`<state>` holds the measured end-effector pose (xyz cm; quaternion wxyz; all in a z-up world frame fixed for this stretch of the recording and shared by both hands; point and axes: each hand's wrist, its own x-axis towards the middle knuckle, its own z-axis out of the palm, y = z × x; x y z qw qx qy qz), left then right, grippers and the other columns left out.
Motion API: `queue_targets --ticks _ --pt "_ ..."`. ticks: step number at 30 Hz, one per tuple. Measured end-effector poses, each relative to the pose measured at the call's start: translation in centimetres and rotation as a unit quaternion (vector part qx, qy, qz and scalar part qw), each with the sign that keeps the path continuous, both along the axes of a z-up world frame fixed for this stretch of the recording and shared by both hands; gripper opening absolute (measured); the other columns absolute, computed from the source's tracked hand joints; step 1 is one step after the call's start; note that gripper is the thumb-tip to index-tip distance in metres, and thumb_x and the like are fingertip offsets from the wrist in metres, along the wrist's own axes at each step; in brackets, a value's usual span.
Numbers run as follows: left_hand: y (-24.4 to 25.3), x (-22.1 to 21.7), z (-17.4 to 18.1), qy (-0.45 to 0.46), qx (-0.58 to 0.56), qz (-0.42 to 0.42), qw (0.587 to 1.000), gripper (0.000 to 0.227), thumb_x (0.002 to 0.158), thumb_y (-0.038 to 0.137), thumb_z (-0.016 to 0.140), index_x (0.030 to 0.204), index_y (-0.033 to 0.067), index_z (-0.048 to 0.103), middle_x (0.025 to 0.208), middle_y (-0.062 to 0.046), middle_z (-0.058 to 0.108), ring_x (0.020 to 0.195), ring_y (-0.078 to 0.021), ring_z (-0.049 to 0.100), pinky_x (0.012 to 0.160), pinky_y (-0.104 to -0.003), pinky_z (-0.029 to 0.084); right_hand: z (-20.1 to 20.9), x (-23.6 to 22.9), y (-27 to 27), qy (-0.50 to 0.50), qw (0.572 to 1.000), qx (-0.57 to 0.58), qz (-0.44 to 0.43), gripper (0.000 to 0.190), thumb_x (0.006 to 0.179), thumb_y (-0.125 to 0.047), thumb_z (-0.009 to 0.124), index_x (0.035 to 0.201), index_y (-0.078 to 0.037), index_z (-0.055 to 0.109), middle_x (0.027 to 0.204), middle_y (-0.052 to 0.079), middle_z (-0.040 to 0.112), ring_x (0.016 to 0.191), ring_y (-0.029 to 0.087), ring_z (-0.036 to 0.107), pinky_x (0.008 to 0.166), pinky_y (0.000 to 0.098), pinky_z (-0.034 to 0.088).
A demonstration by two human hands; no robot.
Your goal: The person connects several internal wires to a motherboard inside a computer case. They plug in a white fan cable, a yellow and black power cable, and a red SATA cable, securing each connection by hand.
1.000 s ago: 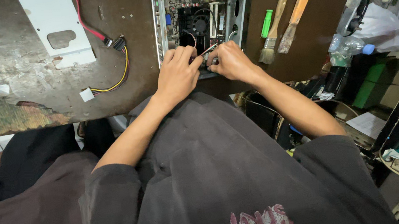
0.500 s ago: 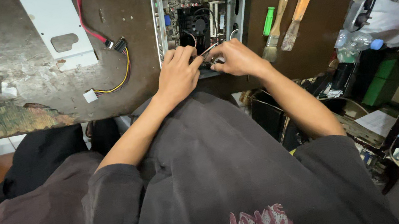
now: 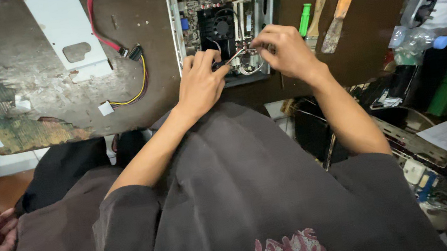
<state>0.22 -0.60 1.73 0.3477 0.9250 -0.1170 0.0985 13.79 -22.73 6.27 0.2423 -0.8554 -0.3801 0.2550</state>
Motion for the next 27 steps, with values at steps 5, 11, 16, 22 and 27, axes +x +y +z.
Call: queue_targets --ticks 5,11,16,22,27 --pt "-0.8 1.1 1.6 0.059 0.026 -0.024 0.998 0.011 0.076 0.018 0.073 0.083 0.0182 0.065 0.101 -0.002 0.045 0.094 -0.0230 0.045 0.078 -0.040 0.031 3.6 -2.2 -2.1 0.019 0.999 -0.020 -0.035 0.011 0.079 -0.004 0.069 0.089 -0.009 0.067 0.080 0.008 0.062 0.073 0.029 0.063 0.071 0.0406 0.051" --pt "-4.0 1.9 1.5 0.120 0.063 -0.057 0.989 0.018 0.072 0.027 0.078 0.083 0.0200 0.066 0.099 0.000 0.047 0.094 -0.0223 0.045 0.078 -0.044 0.033 2.5 -6.3 -1.5 -0.007 0.998 -0.039 -0.056 0.009 0.082 -0.013 0.072 0.091 -0.011 0.073 0.082 0.010 0.064 0.073 0.030 0.065 0.067 0.0405 0.052" --pt "-4.0 1.8 0.6 0.114 0.101 -0.016 0.988 0.023 0.074 0.024 0.076 0.094 0.0224 0.065 0.100 0.001 0.049 0.095 -0.0208 0.048 0.079 -0.043 0.034 0.3 -7.1 -0.5 -0.048 0.994 -0.064 -0.073 0.009 0.083 -0.021 0.071 0.091 -0.017 0.075 0.086 0.006 0.068 0.079 0.032 0.068 0.069 0.0430 0.055" --pt "-4.6 0.4 -0.9 0.051 0.101 0.019 0.993 0.016 0.086 0.017 0.059 0.100 0.0239 0.055 0.095 0.007 0.049 0.087 -0.0130 0.049 0.076 -0.036 0.027 -4.2 -6.4 -1.2 0.012 0.993 -0.055 -0.106 0.014 0.079 -0.020 0.071 0.093 -0.024 0.071 0.087 -0.001 0.073 0.087 0.028 0.070 0.076 0.0447 0.056" --pt "-5.0 0.1 -0.7 0.064 0.072 0.047 0.994 0.020 0.080 0.016 0.061 0.096 0.0248 0.053 0.100 0.007 0.051 0.096 -0.0138 0.051 0.082 -0.037 0.029 -4.0 -4.8 -0.9 0.027 0.995 -0.079 -0.057 0.012 0.070 -0.016 0.076 0.078 -0.016 0.067 0.077 0.006 0.072 0.083 0.034 0.071 0.074 0.0475 0.055"
